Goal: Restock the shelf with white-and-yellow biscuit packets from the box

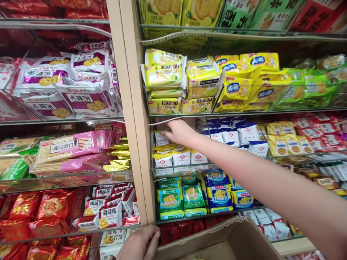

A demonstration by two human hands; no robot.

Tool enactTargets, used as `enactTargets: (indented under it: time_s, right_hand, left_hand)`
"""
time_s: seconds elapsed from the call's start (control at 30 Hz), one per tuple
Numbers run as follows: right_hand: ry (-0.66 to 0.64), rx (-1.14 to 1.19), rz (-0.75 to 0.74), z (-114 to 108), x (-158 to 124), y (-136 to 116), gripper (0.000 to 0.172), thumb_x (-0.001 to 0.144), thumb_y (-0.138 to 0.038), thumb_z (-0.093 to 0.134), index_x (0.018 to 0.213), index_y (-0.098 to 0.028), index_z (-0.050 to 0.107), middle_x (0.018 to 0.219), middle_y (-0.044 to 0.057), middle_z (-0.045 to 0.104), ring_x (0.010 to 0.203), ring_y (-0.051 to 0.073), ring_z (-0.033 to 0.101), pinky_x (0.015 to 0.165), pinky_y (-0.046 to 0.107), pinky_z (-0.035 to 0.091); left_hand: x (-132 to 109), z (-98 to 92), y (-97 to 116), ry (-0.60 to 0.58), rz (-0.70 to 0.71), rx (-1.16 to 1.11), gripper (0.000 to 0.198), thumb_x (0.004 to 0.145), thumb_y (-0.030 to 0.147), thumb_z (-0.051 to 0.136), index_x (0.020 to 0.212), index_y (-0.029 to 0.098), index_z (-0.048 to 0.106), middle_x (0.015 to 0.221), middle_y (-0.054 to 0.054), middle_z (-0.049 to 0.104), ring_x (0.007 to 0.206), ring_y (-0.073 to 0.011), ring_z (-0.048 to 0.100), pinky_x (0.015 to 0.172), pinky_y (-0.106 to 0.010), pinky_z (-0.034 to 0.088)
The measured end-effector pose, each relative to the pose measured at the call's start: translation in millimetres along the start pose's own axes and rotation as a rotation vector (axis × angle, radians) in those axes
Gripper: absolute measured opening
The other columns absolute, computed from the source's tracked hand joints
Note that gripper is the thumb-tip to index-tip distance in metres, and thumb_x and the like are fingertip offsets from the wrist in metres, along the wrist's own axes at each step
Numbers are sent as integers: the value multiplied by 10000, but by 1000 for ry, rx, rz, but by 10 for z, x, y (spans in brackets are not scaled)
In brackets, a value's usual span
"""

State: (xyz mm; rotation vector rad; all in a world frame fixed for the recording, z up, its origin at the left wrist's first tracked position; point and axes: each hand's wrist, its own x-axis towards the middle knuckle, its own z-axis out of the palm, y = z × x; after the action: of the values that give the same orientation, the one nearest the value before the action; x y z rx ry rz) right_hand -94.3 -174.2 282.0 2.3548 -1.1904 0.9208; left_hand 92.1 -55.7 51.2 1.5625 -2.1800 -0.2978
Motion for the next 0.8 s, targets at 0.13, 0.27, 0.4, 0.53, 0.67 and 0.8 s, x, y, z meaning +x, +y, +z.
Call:
enactTargets:
  time_s: [0.13,0.27,0.4,0.53,0.67,0.8]
  right_hand:
    - [76,46,-422,-64,-947,-418,259,870,-226,407,702,-179,599,724,30,614,733,158,521,707,287,398]
    - [-609,135,-685,579,-2282,-676,224,787,-175,566,565,-205,568,522,-44,582,465,93,457,400,231,322]
    - [-749,103,-276,1472,-3160,-535,186,641,-126,661,825,-142,677,885,115,677,755,237,621,533,287,486]
    - [-835,238,219,1788,-3318,-364,831,410,-16,722,1189,-240,542,1223,168,522,1068,355,521,799,388,482]
    - [-877,339,566,1763,-3323,-358,928,388,-46,763,1262,-151,466,1110,224,578,1011,373,553,838,412,462]
    - [-890,554,908,1777,-3410,-344,759,392,-178,767,1121,-137,560,975,141,638,933,342,587,802,436,466]
  left_hand:
    - [-6,7,6,2,1,2,263,880,304,353,774,247,586,772,6,675,751,-162,622,673,-245,442]
    - [8,10,10,-10,9,8,248,880,319,357,815,261,589,815,17,679,783,-163,624,694,-246,441]
    - [24,13,17,-44,-8,38,239,882,330,354,801,265,569,819,31,677,774,-156,623,687,-247,438]
    - [47,17,-4,-67,-7,64,227,876,349,362,834,263,568,878,23,682,822,-164,626,720,-253,444]
    - [74,26,-26,-74,-6,86,240,866,388,371,874,272,581,915,20,695,854,-170,634,744,-245,458]
    - [74,27,15,-52,9,126,246,861,395,376,851,279,593,897,22,699,851,-173,638,737,-244,467]
